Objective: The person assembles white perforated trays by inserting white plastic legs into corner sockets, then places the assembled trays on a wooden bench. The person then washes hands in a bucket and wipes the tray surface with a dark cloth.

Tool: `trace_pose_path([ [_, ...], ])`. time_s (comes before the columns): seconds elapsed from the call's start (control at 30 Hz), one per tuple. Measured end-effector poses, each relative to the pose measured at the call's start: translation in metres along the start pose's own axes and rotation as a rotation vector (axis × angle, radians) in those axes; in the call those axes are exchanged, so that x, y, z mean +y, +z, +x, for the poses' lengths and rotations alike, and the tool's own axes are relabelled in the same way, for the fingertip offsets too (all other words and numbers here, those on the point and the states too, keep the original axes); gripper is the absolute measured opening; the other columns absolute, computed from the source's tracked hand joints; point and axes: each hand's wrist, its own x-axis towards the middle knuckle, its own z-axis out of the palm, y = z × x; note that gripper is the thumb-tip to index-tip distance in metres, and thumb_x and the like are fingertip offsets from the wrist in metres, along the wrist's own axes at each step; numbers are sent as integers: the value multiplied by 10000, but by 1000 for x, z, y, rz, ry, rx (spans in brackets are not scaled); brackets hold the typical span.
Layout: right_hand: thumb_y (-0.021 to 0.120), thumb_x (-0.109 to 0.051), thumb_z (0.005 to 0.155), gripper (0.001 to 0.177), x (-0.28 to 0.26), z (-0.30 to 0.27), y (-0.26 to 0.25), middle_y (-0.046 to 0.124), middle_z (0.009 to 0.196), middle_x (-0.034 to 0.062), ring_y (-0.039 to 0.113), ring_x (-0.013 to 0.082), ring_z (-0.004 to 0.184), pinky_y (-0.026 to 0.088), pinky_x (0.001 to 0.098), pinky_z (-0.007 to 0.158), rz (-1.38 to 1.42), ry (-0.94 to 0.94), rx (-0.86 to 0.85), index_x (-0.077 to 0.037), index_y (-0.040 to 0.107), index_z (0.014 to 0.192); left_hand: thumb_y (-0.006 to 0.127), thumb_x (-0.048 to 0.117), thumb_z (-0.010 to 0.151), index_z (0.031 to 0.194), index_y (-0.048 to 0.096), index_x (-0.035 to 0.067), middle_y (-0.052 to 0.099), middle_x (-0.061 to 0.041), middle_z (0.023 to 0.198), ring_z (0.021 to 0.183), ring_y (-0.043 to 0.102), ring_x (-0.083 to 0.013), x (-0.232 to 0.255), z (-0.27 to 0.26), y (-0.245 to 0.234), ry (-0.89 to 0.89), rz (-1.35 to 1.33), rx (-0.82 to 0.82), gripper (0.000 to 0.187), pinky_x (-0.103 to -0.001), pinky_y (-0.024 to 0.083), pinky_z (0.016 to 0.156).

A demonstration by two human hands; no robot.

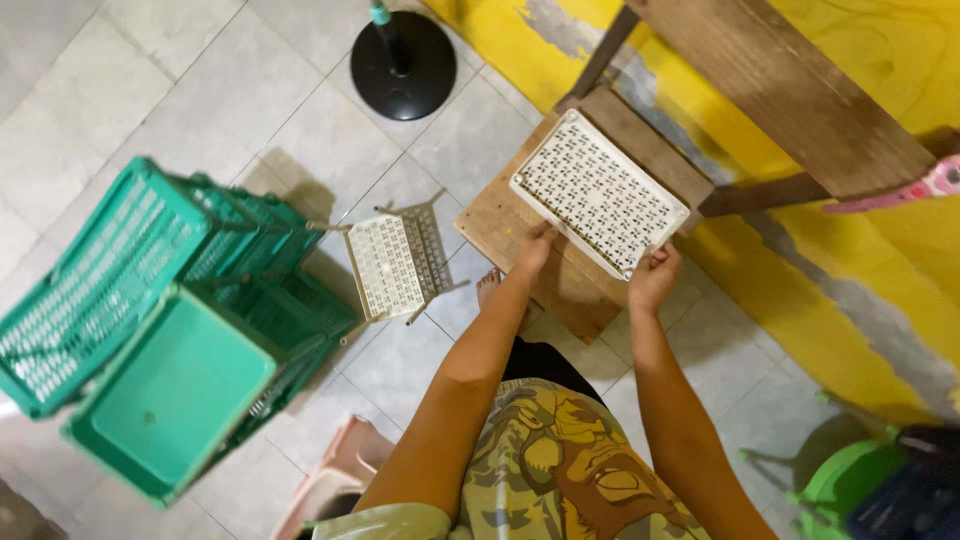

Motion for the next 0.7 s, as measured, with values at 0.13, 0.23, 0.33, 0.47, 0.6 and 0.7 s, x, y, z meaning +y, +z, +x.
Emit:
trace_pose_path([
  [0.13, 612, 46, 995, 357, -15, -34, 26, 667, 1105, 108, 615, 200, 951, 522, 317, 839, -165, -31, -215, -9, 582, 1346, 657, 243, 1018, 1129, 738, -66, 720, -107, 980, 861, 639, -196, -9, -27, -31, 3, -109, 51, 339, -342, 513, 756],
  [0.23, 574, 79, 936, 412, -35, -67, 62, 655, 1097, 106, 651, 199, 992, 537, 319, 871, -39, -139, -435, -11, 570, 1339, 647, 237, 980, 1107, 722, 17, 747, -42, 912, 797, 685, -145, -19, -53, -65, -49, -286, 127, 265, -290, 539, 726],
  [0.33, 604, 64, 936, 380, -57, -109, 91, 680, 1071, 108, 661, 209, 977, 547, 335, 855, -120, -271, -604, -25, 594, 1306, 641, 271, 1017, 1141, 699, 19, 715, -96, 921, 776, 632, -212, -32, -86, -116, -104, -362, 257, 287, -365, 515, 705],
  [0.47, 601, 46, 931, 339, -80, -170, 122, 676, 1024, 127, 667, 248, 916, 542, 363, 821, -155, -291, -788, -23, 604, 1263, 584, 269, 980, 1204, 659, 83, 756, -54, 1085, 975, 719, -182, -53, -141, -197, -124, -456, 395, 300, -357, 567, 837],
  [0.6, 616, 34, 936, 267, -83, -226, 141, 675, 1011, 135, 671, 278, 904, 548, 383, 818, -161, -425, -922, -31, 634, 1194, 599, 266, 996, 1251, 632, 52, 748, -89, 1134, 1011, 709, -204, -75, -191, -263, -150, -545, 539, 335, -372, 558, 869],
  [0.7, 629, 25, 904, 289, -77, -262, 155, 676, 1001, 131, 669, 280, 880, 547, 394, 805, -204, -394, -964, -48, 648, 1183, 578, 251, 998, 1275, 621, 44, 747, -90, 1145, 1017, 707, -206, -91, -226, -305, -153, -571, 588, 348, -369, 559, 878],
])
